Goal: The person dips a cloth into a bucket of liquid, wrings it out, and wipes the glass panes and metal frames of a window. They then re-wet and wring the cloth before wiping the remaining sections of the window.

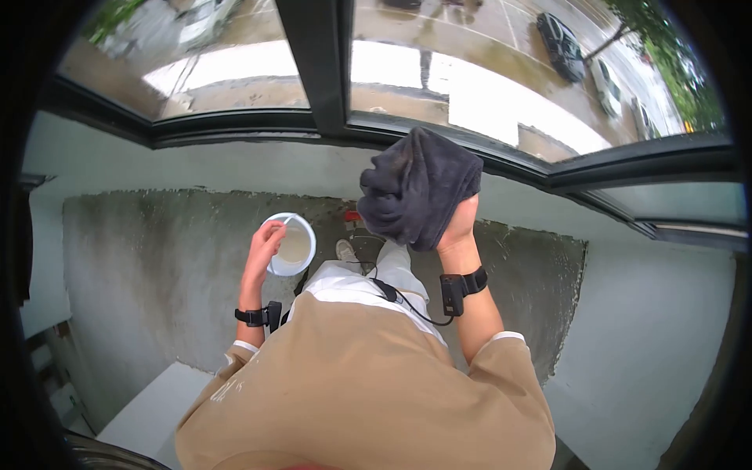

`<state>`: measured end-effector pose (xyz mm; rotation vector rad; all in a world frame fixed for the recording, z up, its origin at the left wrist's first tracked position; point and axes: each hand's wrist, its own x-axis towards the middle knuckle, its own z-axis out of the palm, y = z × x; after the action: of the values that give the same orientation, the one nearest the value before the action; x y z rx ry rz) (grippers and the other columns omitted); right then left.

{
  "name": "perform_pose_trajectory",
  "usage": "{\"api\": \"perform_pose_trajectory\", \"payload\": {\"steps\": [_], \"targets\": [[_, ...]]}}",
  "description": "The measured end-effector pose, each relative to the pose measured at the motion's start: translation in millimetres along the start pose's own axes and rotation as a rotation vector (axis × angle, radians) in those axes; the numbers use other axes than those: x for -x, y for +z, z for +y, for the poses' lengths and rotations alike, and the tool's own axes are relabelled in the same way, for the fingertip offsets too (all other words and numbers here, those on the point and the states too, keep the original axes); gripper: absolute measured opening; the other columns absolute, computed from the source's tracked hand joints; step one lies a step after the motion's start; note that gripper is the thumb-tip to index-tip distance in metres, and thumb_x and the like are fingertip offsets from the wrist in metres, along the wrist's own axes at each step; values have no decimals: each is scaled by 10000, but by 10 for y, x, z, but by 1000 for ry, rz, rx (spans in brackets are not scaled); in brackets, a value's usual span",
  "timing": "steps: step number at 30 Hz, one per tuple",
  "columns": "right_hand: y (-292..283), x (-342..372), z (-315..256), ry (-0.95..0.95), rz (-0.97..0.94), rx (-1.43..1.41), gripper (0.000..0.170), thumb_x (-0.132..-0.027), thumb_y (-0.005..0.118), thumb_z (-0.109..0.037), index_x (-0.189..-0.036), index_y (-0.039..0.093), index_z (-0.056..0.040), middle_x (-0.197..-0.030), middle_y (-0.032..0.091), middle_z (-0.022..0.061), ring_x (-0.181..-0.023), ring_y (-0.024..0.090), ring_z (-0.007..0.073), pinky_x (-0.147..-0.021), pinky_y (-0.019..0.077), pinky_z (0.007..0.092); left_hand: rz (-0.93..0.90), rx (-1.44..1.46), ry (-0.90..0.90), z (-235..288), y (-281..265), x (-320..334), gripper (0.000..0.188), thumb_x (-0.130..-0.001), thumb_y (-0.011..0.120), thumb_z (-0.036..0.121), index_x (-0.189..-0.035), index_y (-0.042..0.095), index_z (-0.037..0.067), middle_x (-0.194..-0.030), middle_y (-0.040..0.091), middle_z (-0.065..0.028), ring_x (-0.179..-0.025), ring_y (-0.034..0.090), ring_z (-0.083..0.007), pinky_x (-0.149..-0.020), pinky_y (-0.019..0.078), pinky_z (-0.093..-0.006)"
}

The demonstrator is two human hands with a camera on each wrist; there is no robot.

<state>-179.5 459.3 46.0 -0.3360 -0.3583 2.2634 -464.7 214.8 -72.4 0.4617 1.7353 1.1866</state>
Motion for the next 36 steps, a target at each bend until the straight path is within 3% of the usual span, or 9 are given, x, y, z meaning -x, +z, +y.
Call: {"api": "perform_pose_trajectory", "payload": {"steps": [8,10,13,17,20,23,26,28,36], "targets": [[1,-355,390,456,-393,55,638,-1014,384,-499,-1414,454,-6,-1440,495,167,-1274,527,316,-1109,400,462,-99,41,235,587,186,182,478,-888,667,190,-1344,544,122,-902,519,24,-768,424,-81,-713,392,-241],[18,-465,457,557,-455,159,640,-1007,407,-504,-1402,466,-4,-1433,505,166,-1269,531,313,-1093,419,455,-131,-64,221,803,188,262,676,-810,751,207,-1420,474,121,-1097,523,-36,-1004,495,-128,-825,423,-276],[187,-609,439,801,-517,198,507,-1010,509,-363,-1364,504,0,-1384,553,148,-1252,545,262,-1075,434,417,-104,-132,318,805,209,203,570,-772,758,176,-1306,569,114,-1021,505,-5,-869,442,-127,-752,396,-259],[227,-772,290,252,-959,861,383,-977,600,-162,-1317,542,3,-1323,595,114,-1200,564,201,-1033,458,373,-81,-205,362,694,201,102,285,-772,750,160,-1029,683,56,-936,506,-8,-820,428,-122,-701,363,-266],[179,-912,-29,785,-578,653,349,-960,621,-134,-1280,565,-4,-1266,624,81,-1107,588,142,-916,506,299,-58,-174,349,710,134,65,238,-779,754,172,-964,693,36,-927,531,-29,-853,466,-129,-709,380,-272],[249,-973,-240,821,-390,910,333,-988,559,-196,-1253,586,4,-1162,658,61,-1010,594,112,-821,517,271,-11,-159,332,690,76,18,218,-779,757,172,-912,684,15,-913,555,-43,-804,476,-130,-678,386,-281],[580,-880,-252,922,-602,1618,475,-999,473,-390,-1250,597,-6,-1139,645,63,-994,579,117,-821,504,291,23,-147,324,694,37,-6,231,-786,755,172,-882,671,-21,-909,551,-61,-770,509,-132,-708,431,-289],[791,-675,-63,950,-259,1764,496,-1001,412,-400,-1213,601,6,-1013,640,23,-864,534,90,-695,476,253,54,-90,367,732,55,17,240,-786,760,174,-856,656,-31,-920,552,-56,-777,525,-131,-709,441,-288],[-247,-622,82,842,68,1199,723,-993,331,-648,-1428,455,-84,-1277,592,74,-1048,576,160,-904,464,337,159,-242,326,685,-23,-17,236,-801,721,179,-792,605,-26,-675,497,-41,-652,456,-120,-615,380,-299]]}}
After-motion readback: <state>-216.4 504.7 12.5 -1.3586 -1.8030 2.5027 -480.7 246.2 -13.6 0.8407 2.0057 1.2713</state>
